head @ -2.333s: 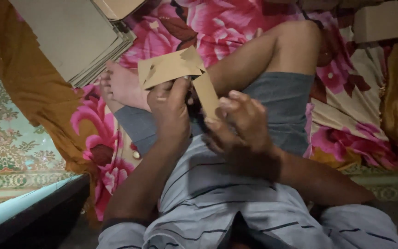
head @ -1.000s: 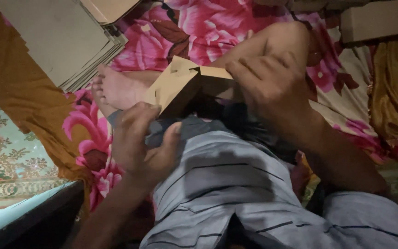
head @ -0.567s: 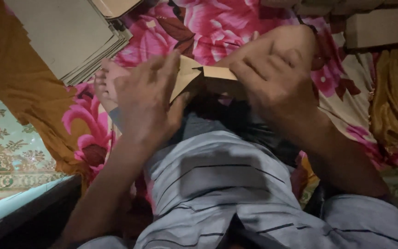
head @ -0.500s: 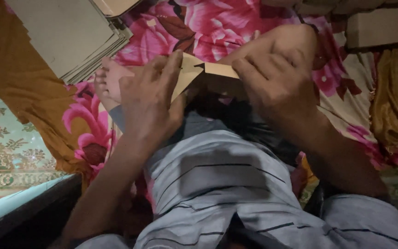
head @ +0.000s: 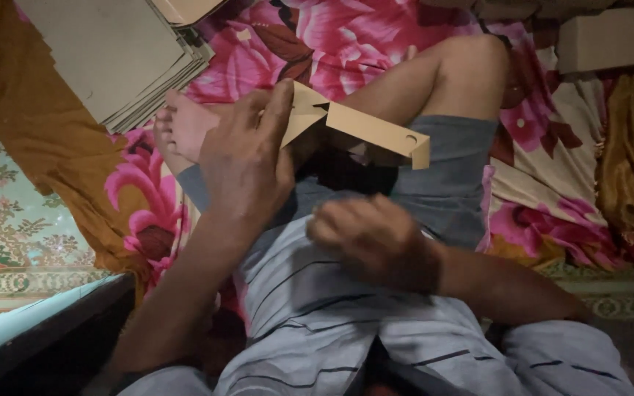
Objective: Folding a flat cardboard sheet into a small rectangular box by hand.
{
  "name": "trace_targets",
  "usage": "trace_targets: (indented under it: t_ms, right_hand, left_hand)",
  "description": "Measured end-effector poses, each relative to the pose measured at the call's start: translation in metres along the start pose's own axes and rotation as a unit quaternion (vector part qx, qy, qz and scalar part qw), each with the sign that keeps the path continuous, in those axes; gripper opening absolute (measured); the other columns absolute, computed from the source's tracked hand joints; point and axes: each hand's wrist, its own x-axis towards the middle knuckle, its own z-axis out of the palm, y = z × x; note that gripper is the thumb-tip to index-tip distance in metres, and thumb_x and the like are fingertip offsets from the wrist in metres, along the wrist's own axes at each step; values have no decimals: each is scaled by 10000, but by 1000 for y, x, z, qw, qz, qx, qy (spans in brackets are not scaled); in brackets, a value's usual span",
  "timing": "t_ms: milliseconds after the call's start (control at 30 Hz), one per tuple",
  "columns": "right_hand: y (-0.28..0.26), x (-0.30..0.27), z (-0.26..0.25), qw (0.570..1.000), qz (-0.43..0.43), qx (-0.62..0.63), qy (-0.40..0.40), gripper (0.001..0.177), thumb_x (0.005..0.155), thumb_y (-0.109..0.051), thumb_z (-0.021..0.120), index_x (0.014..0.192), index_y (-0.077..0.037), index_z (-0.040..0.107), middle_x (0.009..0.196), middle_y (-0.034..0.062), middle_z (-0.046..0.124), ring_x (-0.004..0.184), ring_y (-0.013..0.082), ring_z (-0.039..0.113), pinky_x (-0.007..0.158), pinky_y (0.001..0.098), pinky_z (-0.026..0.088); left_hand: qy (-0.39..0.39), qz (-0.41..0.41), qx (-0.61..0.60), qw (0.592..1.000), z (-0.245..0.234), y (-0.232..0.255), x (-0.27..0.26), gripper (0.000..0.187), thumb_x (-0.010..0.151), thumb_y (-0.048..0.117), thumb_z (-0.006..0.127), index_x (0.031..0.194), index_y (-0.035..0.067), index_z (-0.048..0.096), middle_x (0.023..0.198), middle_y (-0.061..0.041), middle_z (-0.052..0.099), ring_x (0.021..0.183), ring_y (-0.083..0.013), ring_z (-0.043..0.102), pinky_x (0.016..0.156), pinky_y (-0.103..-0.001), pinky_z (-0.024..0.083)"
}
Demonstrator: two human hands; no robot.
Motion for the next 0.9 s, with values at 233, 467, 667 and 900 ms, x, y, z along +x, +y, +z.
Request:
trace_targets:
  t_ms: [233, 467, 667, 900]
  right_hand:
    - [24, 8, 52, 640, 551, 512, -156, 246, 982, -251, 628, 1160, -125, 740, 1046, -2, 746, 963, 76, 664, 905, 239, 513]
    - [35, 33, 45, 656, 548, 502, -134, 334, 1034, -394, 528, 811, -182, 658, 708, -48, 645, 650, 53, 581, 724, 241, 496]
    - [34, 28, 56, 557, 567, 601, -85, 292, 1020, -392, 556, 862, -162, 641, 766, -48, 626, 613, 45, 511, 626, 202, 443]
    - [34, 38, 49, 533, 603, 586, -98, 314, 991, -457, 575, 813, -205, 631, 716, -78, 603, 595, 19, 495, 632, 186, 425]
  left_hand:
    - [-8, -14, 36, 999, -2, 4, -1, 684, 825, 51, 710, 1473, 137, 507, 1162, -112, 660, 942, -321, 653, 582, -422, 489]
    - [-20, -24, 33, 999, -8, 6, -1, 644, 884, 123, 723, 1482, 139, 486, 1156, -111, 645, 954, -311, 656, 576, -433, 508]
    - [-18, -22, 45, 999, -6, 8, -2, 678, 843, 108, 745, 1474, 128, 497, 1124, -96, 628, 907, -313, 647, 571, -437, 503]
    - [-13, -14, 52, 998, -4, 8, -1, 700, 795, 96, 762, 1452, 110, 521, 1126, -120, 644, 928, -299, 652, 628, -405, 513]
